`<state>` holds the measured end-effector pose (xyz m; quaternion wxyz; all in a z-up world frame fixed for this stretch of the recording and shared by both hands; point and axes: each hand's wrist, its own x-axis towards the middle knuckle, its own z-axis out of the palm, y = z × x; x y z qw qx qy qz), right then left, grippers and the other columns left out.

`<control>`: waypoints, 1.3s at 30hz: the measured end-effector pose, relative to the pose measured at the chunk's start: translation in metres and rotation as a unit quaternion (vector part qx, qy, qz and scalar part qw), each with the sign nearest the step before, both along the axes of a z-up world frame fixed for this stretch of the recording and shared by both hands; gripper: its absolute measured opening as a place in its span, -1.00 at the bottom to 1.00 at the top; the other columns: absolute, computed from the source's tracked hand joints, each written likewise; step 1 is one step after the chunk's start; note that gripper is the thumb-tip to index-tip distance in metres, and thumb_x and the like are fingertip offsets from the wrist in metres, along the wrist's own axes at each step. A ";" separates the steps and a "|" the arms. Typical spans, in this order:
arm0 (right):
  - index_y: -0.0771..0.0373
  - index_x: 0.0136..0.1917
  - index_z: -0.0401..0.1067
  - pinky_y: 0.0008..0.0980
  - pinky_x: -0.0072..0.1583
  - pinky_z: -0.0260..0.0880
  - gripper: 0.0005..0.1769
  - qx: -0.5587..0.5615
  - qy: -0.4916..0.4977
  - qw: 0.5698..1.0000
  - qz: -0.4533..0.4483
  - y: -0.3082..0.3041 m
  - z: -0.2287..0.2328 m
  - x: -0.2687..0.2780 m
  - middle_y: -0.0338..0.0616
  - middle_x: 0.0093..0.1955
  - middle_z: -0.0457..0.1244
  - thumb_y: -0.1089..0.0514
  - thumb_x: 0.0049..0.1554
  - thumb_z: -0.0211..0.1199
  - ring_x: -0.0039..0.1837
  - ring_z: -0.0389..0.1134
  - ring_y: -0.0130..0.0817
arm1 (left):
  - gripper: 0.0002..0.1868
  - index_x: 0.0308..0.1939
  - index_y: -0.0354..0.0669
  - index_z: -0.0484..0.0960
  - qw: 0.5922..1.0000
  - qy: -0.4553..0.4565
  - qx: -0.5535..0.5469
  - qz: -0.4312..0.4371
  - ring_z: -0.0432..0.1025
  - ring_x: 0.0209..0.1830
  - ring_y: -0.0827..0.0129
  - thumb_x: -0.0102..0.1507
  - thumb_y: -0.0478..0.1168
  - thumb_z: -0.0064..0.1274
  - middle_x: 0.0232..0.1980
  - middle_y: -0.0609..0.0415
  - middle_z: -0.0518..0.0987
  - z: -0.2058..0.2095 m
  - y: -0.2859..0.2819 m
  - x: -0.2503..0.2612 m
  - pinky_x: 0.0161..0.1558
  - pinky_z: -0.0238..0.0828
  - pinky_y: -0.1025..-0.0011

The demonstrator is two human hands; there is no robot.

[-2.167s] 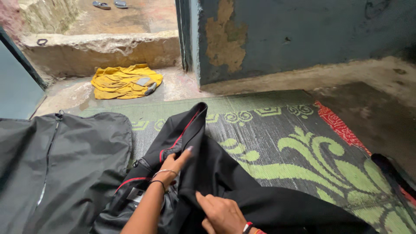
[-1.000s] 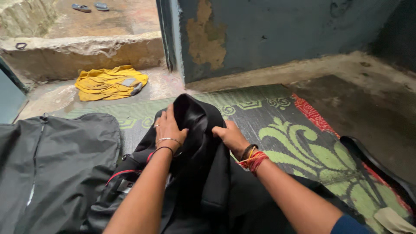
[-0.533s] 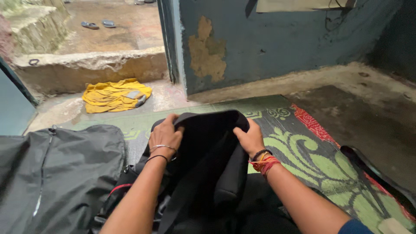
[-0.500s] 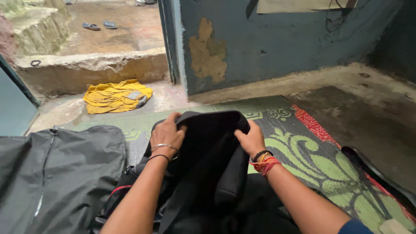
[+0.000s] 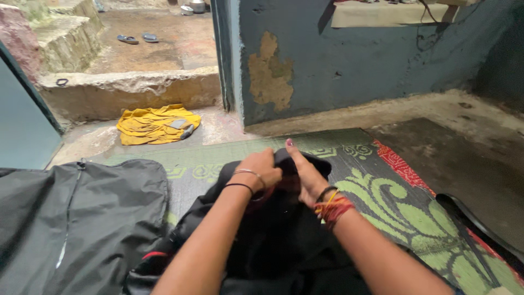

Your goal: The person cleans the interior and exterior of a suit jacket using a cloth, then places it on a hanger, buttons it, and smooths it out.

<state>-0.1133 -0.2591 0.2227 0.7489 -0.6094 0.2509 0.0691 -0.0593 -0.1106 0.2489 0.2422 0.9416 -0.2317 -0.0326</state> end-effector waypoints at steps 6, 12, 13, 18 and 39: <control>0.28 -0.06 0.42 0.02 -0.02 0.49 -0.73 0.156 0.001 0.988 0.020 -0.050 -0.054 0.046 0.01 -0.19 0.36 0.02 0.12 0.16 -0.19 0.43 -0.04 | -0.58 0.17 -0.07 0.47 0.935 0.294 -0.179 -0.082 0.61 -0.06 0.13 0.25 -0.10 0.08 -0.07 -0.12 0.69 -0.020 0.006 0.010 -0.04 0.47 0.10; 0.31 -0.12 0.40 -0.06 -0.06 0.49 -0.93 0.144 -0.126 0.978 -0.078 -0.081 -0.073 0.053 -0.07 -0.19 0.36 0.26 0.12 0.20 -0.19 0.42 -0.16 | -0.45 0.15 0.17 0.63 0.971 0.000 -0.211 0.115 0.62 0.03 0.08 0.14 -0.42 -0.11 -0.04 -0.10 0.79 -0.079 0.091 0.049 0.12 0.51 0.18; 0.31 -0.11 0.40 -0.08 -0.06 0.49 -0.93 0.139 -0.138 0.977 -0.084 -0.082 -0.070 0.053 -0.07 -0.18 0.37 0.26 0.12 0.20 -0.18 0.43 -0.16 | -0.39 0.24 0.23 0.56 0.986 -0.025 -0.113 0.118 0.51 0.15 -0.05 0.13 -0.39 -0.02 0.09 -0.20 0.66 -0.088 0.105 0.050 0.20 0.43 0.14; 0.36 -0.06 0.46 -0.15 -0.03 0.50 -0.85 0.123 -0.178 0.976 -0.037 -0.092 -0.022 0.032 -0.05 -0.12 0.39 0.21 0.18 0.19 -0.14 0.45 -0.18 | 0.14 0.59 0.31 -0.03 0.981 0.086 0.170 0.044 0.30 0.41 -0.18 0.05 -0.18 0.32 0.41 -0.26 0.37 -0.115 0.136 0.033 0.38 0.31 0.12; 0.38 0.02 0.47 -0.23 0.08 0.41 -0.81 -0.039 -0.302 0.951 -0.058 -0.129 0.049 0.095 -0.07 -0.03 0.39 0.20 0.20 0.22 -0.02 0.41 -0.25 | -0.47 0.05 0.02 0.70 0.987 0.038 -0.082 0.133 0.59 0.03 -0.08 -0.02 -0.04 0.27 -0.08 -0.19 0.71 -0.086 0.142 0.054 0.09 0.50 0.12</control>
